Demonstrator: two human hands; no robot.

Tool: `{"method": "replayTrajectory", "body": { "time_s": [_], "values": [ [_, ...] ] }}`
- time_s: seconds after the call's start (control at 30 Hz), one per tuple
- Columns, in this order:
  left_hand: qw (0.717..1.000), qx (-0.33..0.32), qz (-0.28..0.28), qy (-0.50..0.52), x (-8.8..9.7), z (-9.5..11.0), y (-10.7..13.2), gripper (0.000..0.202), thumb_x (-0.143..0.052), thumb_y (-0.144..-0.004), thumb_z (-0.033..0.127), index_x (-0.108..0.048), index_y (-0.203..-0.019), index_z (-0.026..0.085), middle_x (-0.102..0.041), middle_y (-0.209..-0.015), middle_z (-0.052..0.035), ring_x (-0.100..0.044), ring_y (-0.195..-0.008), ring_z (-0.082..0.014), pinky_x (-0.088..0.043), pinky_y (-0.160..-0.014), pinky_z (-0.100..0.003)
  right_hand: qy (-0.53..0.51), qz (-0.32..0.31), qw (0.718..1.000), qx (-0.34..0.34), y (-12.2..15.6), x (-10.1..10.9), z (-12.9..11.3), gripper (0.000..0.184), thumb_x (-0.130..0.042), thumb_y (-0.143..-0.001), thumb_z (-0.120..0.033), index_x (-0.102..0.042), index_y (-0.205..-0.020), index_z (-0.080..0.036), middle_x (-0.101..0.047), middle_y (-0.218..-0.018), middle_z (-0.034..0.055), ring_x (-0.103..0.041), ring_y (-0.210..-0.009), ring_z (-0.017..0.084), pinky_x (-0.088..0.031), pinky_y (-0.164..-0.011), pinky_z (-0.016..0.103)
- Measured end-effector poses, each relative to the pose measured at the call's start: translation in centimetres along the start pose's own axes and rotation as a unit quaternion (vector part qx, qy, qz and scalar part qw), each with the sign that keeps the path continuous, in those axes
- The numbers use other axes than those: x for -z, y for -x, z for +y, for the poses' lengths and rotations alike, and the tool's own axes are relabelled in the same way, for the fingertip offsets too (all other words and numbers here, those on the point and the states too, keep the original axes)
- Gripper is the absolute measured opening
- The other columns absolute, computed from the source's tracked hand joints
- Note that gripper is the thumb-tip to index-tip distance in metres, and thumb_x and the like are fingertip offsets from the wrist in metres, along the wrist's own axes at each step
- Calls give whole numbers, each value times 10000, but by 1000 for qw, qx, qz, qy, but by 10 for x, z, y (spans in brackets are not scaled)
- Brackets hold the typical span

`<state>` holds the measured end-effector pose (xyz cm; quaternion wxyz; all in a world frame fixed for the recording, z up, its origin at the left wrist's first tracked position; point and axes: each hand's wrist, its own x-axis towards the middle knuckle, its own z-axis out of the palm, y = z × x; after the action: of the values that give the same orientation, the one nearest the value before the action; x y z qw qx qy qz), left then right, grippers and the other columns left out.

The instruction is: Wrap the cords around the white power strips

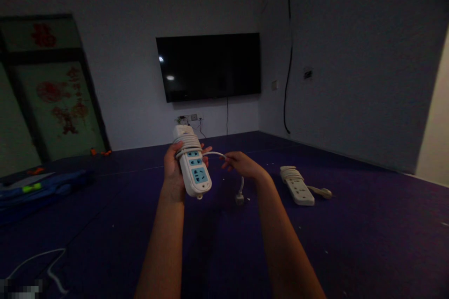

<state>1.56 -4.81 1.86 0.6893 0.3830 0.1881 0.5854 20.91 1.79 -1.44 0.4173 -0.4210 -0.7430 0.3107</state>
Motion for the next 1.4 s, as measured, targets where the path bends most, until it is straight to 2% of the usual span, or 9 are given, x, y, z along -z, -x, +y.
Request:
{"method": "replayTrajectory", "body": {
  "time_s": [0.37, 0.5, 0.6, 0.73, 0.87, 0.97, 1.03, 1.27, 1.4],
  "values": [
    [999, 28, 23, 13, -5, -7, -6, 589, -572, -660, 430, -571, -1096, 33, -695, -914, -203, -652, -556, -206, -523, -523, -318, 14, -35, 999, -37, -5, -1, 14, 264, -439, -827, -21, -677, -874, -127, -654, -651, 15, -570, -559, 92, -456, -595, 205],
    [999, 28, 2, 23, -6, -7, -3, 583, -564, -666, 443, -571, -1086, 39, -689, -966, -206, -651, -555, -187, -520, -516, -293, -68, -55, 996, 34, 3, -1, -2, 382, -517, -709, 60, -649, -1005, -144, -700, -904, 40, -625, -785, 112, -478, -737, 231],
    [999, 25, -40, 10, -7, -8, -2, 569, -564, -667, 448, -585, -1077, 54, -691, -993, -191, -649, -552, -178, -527, -525, -293, -158, -79, 981, 86, 12, -5, -21, 382, -621, -713, -34, -613, -1070, -169, -692, -965, 36, -625, -844, 119, -479, -790, 251],
    [995, -28, -89, -22, -7, -9, -2, 541, -573, -680, 431, -605, -1078, 66, -700, -1000, -171, -664, -569, -188, -541, -546, -304, -221, -115, 966, 70, 21, -11, -44, 256, -574, -785, -112, -579, -1036, -164, -674, -908, 26, -614, -691, 96, -478, -628, 223],
    [990, -47, -127, -33, -5, -9, 0, 560, -563, -695, 434, -596, -1124, 74, -696, -1047, -165, -680, -611, -204, -561, -589, -330, -214, -96, 970, 57, 24, -11, -52, 190, -543, -808, -134, -574, -994, -158, -597, -700, -32, -506, -521, 59, -302, -429, 166],
    [985, -42, -161, -39, -4, -9, 0, 588, -554, -707, 442, -588, -1155, 62, -686, -1090, -172, -690, -657, -221, -569, -605, -337, -231, -102, 965, 74, 24, -9, -50, 201, -579, -832, -279, -591, -989, -155, -497, -576, -68, -381, -449, 44, -190, -400, 180],
    [982, -49, -179, -38, -3, -11, -2, 577, -555, -716, 429, -591, -1164, 66, -692, -1085, -165, -692, -677, -227, -571, -599, -337, -244, -118, 959, 78, 24, -9, -48, 274, -629, -800, -355, -598, -982, -153, -511, -574, -60, -389, -455, 46, -175, -401, 188],
    [975, -57, -213, -36, -4, -17, -2, 565, -572, -729, 371, -562, -1237, 123, -704, -1072, -131, -693, -719, -227, -583, -646, -369, -289, -145, 944, 70, 27, -8, -51, 459, -779, -606, -249, -629, -1029, -150, -676, -765, 20, -512, -517, 72, -272, -404, 182],
    [980, -72, -179, -47, 1, -16, -2, 526, -589, -732, 322, -562, -1231, 158, -736, -938, -82, -697, -730, -223, -582, -707, -382, -317, -127, 936, 80, 30, -8, -57, 575, -767, -592, -199, -607, -1144, -177, -712, -847, 30, -555, -562, 101, -411, -458, 207]
  ]
}}
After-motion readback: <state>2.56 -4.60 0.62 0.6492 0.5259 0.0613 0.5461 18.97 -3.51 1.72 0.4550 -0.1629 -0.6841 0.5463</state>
